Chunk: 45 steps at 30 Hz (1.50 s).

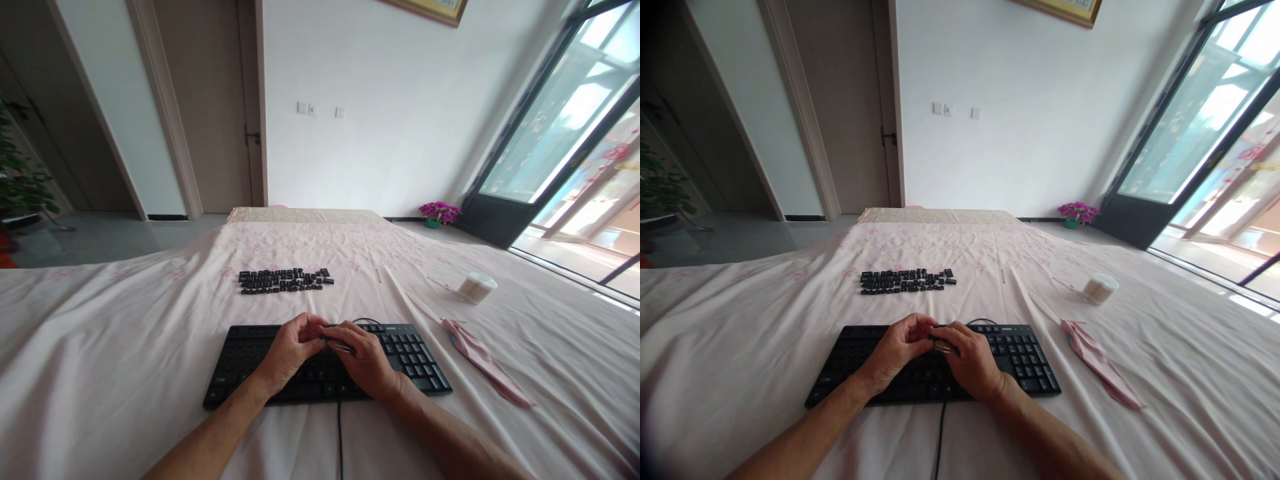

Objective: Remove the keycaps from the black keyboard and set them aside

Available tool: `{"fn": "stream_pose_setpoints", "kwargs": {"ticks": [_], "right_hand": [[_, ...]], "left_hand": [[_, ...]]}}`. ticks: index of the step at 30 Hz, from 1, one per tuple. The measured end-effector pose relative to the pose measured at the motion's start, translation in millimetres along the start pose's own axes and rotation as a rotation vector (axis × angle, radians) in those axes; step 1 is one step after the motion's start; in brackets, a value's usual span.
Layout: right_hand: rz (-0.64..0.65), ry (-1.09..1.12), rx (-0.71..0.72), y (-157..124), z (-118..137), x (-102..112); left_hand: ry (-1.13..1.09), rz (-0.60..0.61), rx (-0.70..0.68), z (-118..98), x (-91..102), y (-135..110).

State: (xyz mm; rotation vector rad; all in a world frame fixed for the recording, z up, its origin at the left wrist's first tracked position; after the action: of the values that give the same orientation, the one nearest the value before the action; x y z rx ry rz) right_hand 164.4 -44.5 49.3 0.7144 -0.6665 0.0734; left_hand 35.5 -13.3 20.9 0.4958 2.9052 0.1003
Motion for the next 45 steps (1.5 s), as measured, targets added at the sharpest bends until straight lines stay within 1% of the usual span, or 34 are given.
{"fn": "stream_pose_setpoints", "kwargs": {"ticks": [11, 45], "right_hand": [[0.014, -0.013, -0.014, 1.0, -0.3, -1.0], [0.010, -0.044, 0.031, 2.1, 4.4, -0.8]], "left_hand": [[0.031, 0.001, 0.004, -1.7, -0.8, -0.9], [0.032, 0.009, 0.005, -2.1, -1.5, -0.5]]}}
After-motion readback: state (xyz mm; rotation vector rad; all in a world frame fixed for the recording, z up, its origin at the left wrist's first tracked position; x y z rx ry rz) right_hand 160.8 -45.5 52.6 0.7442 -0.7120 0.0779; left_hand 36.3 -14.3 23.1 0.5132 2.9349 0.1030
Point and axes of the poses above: each hand's wrist, its own y-axis towards the middle knuckle, its own x-axis out of the back of the hand, z = x × y, the point moved 7 cm from there along y, towards the middle knuckle, and after that the axes turned 6 degrees about -z, right-handed, at the moved point
